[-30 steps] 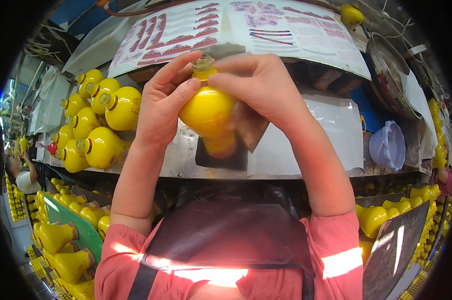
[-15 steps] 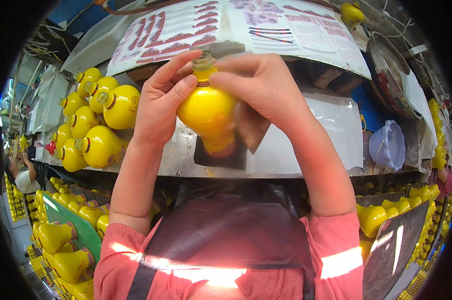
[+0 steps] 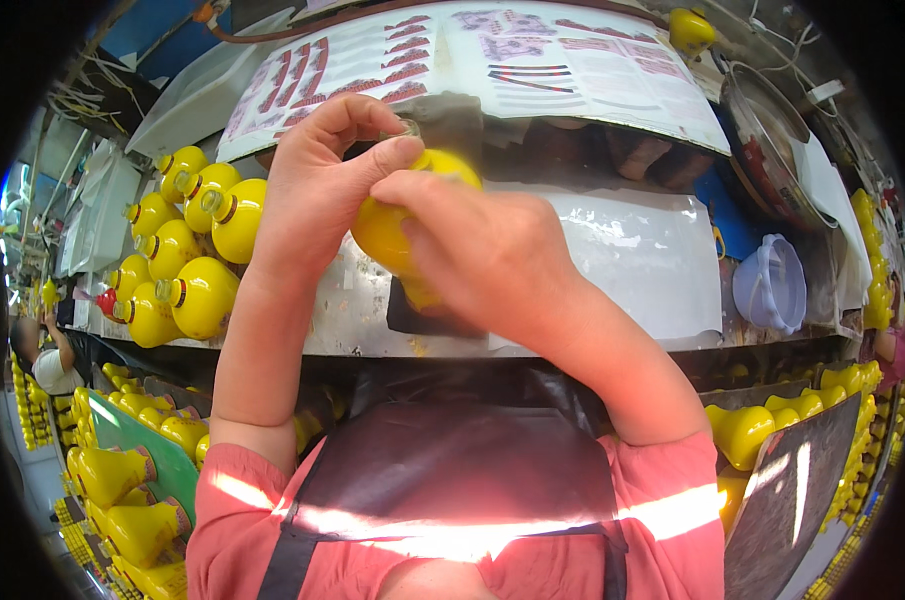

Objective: The person applies printed labels to yellow ceramic bottles on a workbench. They peel each label from a sheet, wrap it around the bottle, smooth it down, and then place the labeled bottle aside. The process is repeated for multiple bottles.

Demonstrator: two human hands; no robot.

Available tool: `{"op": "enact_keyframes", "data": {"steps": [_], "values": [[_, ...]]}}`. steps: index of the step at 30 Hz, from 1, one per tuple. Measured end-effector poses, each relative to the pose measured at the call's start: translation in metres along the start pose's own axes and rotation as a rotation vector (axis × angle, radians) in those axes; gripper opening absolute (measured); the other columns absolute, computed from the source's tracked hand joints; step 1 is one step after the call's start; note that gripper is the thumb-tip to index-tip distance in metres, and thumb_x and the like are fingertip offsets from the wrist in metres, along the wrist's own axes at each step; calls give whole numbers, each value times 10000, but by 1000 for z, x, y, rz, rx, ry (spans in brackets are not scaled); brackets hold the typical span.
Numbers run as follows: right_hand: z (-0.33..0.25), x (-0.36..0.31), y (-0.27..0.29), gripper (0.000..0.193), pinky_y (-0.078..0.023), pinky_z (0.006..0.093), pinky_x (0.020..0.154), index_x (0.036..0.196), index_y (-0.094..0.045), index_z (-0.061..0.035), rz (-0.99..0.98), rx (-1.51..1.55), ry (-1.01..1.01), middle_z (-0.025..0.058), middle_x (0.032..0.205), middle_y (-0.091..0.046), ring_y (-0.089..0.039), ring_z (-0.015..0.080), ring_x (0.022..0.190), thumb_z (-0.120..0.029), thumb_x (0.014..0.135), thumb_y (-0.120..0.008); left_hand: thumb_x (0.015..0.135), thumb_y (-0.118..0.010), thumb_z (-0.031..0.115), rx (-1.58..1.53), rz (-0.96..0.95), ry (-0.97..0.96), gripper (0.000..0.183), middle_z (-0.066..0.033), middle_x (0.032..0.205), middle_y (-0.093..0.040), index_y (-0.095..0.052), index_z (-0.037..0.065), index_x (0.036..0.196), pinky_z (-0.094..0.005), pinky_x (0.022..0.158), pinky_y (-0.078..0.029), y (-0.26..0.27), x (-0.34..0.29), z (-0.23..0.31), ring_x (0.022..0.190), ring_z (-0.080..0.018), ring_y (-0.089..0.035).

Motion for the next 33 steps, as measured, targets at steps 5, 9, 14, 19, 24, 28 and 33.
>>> {"op": "enact_keyframes", "data": {"steps": [5,9,14,19,24,28,33], "values": [[21,-9,12,308,-458,245,473,1210,-666,-71,14,115,-259,52,843,-730,-646,88,513,58,937,-605,879,-775,109,-203,36,84,160,-11,932,-715,-714,23,1000,-251,794,-528,2,-10,1,853,-80,-648],[7,-12,16,304,-455,252,462,1184,-682,-62,94,49,-136,54,809,-725,-618,84,479,75,922,-611,879,-778,95,-221,21,62,161,-3,937,-717,-720,27,1013,-253,821,-532,-5,-17,1,880,-77,-650],[-9,-17,-2,297,-480,259,468,1174,-689,-57,-66,-86,19,80,933,-750,-647,108,491,91,931,-605,871,-775,90,28,8,-14,170,-8,947,-717,-722,27,1019,-252,839,-527,-2,-15,8,896,-74,-646],[9,-25,9,311,-484,252,460,1200,-688,-58,5,264,-278,95,1008,-761,-662,114,483,98,960,-564,865,-776,87,-124,-12,48,178,-10,967,-716,-718,24,1022,-249,841,-528,-1,-17,8,897,-71,-640],[-8,-23,5,306,-496,261,468,1194,-690,-58,-38,93,-75,101,1007,-766,-676,129,493,96,958,-572,861,-778,83,-221,-2,35,180,-6,964,-715,-716,22,1017,-250,833,-532,-6,-19,6,877,-71,-638],[-11,-22,-2,288,-515,262,485,1178,-696,-58,-54,-21,-28,101,1011,-769,-691,139,521,90,959,-582,854,-785,81,-20,-32,-12,153,-3,955,-718,-723,21,980,-255,829,-533,-1,-17,11,883,-72,-636],[-1,-26,2,264,-521,246,519,1159,-702,-50,50,187,-173,90,1041,-765,-713,112,612,85,966,-582,884,-747,-39,-15,-76,13,146,-92,1113,-733,-689,20,1003,-291,928,-538,3,-18,11,1027,-145,-666]]}}
Point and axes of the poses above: each hand's wrist, its own x-axis towards the middle knuckle, its own y-axis out of the back of the hand, z = x × y, the point moved 6 cm from there along x, towards the middle knuckle
